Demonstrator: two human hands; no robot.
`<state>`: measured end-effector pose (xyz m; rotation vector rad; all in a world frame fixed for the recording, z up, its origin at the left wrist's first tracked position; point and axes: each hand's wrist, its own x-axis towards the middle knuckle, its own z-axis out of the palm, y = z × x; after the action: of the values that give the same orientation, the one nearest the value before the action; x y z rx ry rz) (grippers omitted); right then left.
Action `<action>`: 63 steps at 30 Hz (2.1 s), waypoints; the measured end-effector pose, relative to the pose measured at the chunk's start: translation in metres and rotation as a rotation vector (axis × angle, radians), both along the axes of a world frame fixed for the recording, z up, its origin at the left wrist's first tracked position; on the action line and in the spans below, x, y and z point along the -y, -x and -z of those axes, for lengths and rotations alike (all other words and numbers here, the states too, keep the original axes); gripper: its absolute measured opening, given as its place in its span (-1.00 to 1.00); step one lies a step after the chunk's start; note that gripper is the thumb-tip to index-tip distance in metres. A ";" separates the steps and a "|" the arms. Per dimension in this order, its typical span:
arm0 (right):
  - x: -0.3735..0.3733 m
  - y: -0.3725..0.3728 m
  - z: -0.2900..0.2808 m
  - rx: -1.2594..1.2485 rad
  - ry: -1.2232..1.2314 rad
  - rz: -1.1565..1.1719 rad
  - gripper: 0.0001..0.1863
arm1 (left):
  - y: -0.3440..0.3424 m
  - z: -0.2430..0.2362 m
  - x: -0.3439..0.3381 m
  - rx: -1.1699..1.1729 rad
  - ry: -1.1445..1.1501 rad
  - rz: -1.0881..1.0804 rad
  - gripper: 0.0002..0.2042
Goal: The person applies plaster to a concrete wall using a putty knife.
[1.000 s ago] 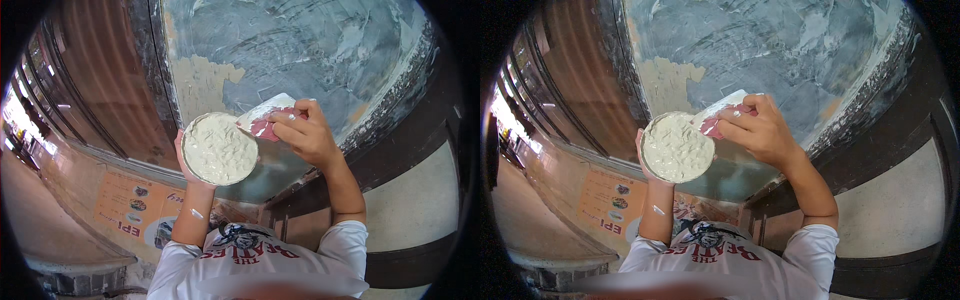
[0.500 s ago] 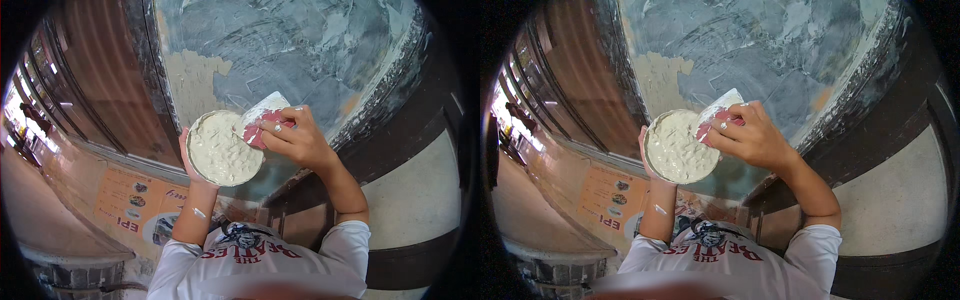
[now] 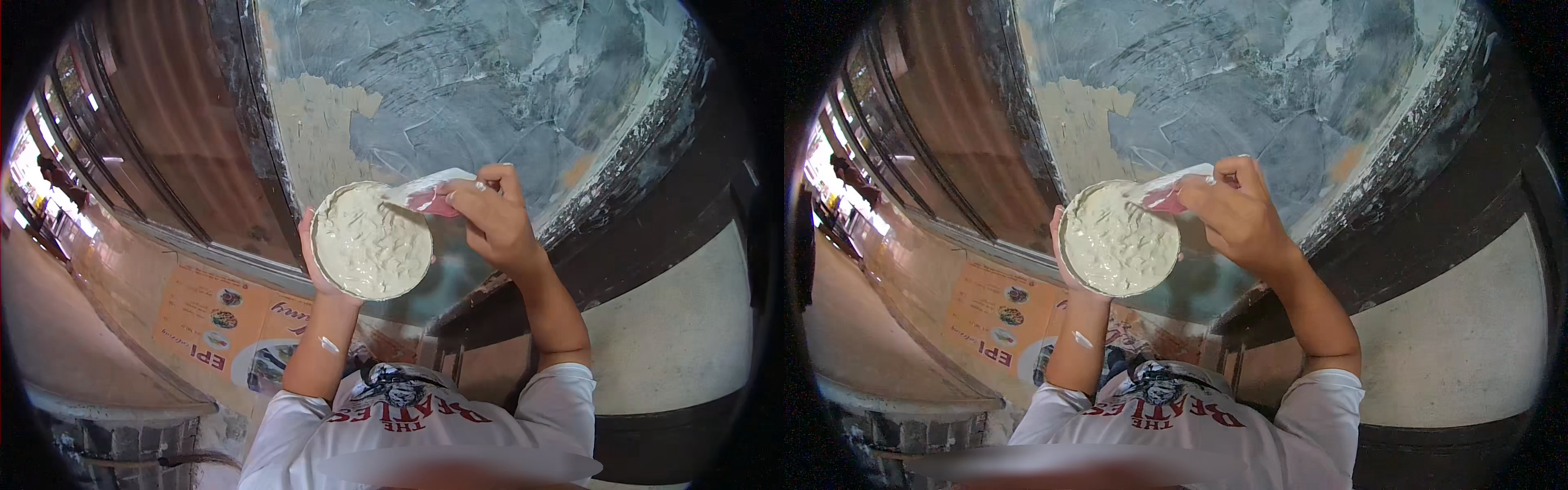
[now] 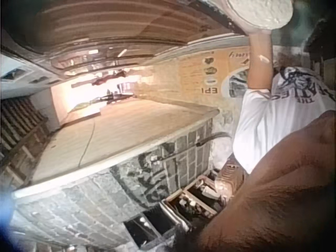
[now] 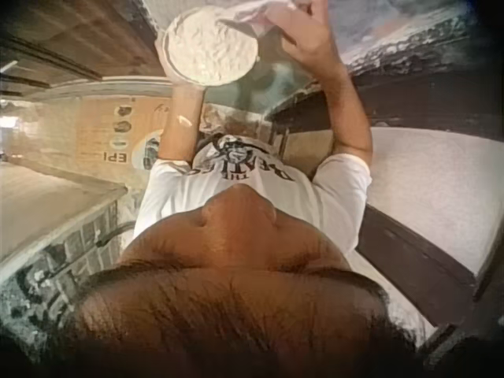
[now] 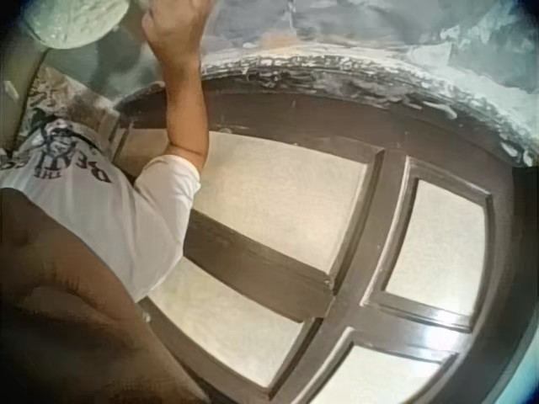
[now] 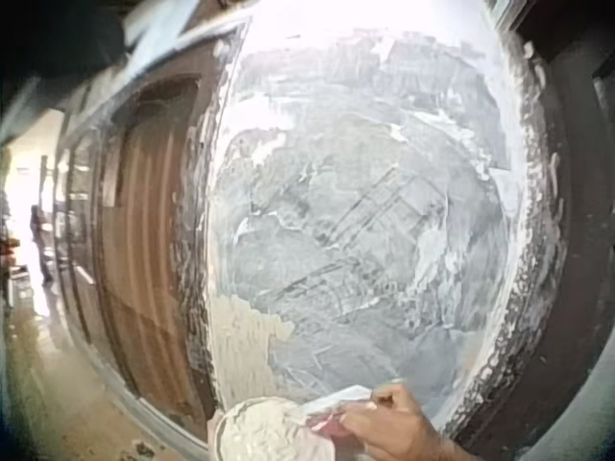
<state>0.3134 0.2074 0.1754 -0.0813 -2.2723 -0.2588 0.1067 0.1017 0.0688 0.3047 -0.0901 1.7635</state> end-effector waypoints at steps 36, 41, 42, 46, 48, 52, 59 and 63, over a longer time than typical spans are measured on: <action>-0.072 0.086 -0.028 -0.248 0.235 0.428 -0.80 | 0.075 0.025 -0.030 -0.012 0.089 -0.023 -0.23; -0.067 0.091 -0.021 -0.163 0.189 0.500 -0.83 | 0.079 0.024 -0.030 -0.039 0.019 0.016 -0.24; -0.070 0.091 -0.022 -0.211 0.146 0.505 -0.83 | 0.081 0.027 -0.030 -0.047 0.001 0.021 -0.24; -0.071 0.083 -0.037 -0.300 0.218 0.433 -0.81 | 0.085 0.025 -0.029 -0.061 0.061 -0.021 -0.24; -0.067 0.084 -0.032 -0.277 0.220 0.434 -0.81 | 0.085 0.025 -0.029 -0.049 0.078 -0.021 -0.24; -0.066 0.090 -0.014 -0.175 0.205 0.484 -0.81 | 0.085 0.023 -0.028 -0.055 0.097 -0.008 -0.24; -0.071 0.080 -0.033 -0.300 0.199 0.485 -0.81 | 0.089 0.023 -0.026 -0.062 0.000 0.051 -0.23; -0.064 0.087 -0.015 -0.192 0.201 0.469 -0.81 | 0.089 0.024 -0.027 -0.035 0.019 0.033 -0.21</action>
<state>0.2262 0.2717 0.1903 -0.7174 -2.0561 -0.2522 0.0181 0.1285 0.0444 0.3181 -0.0528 1.7245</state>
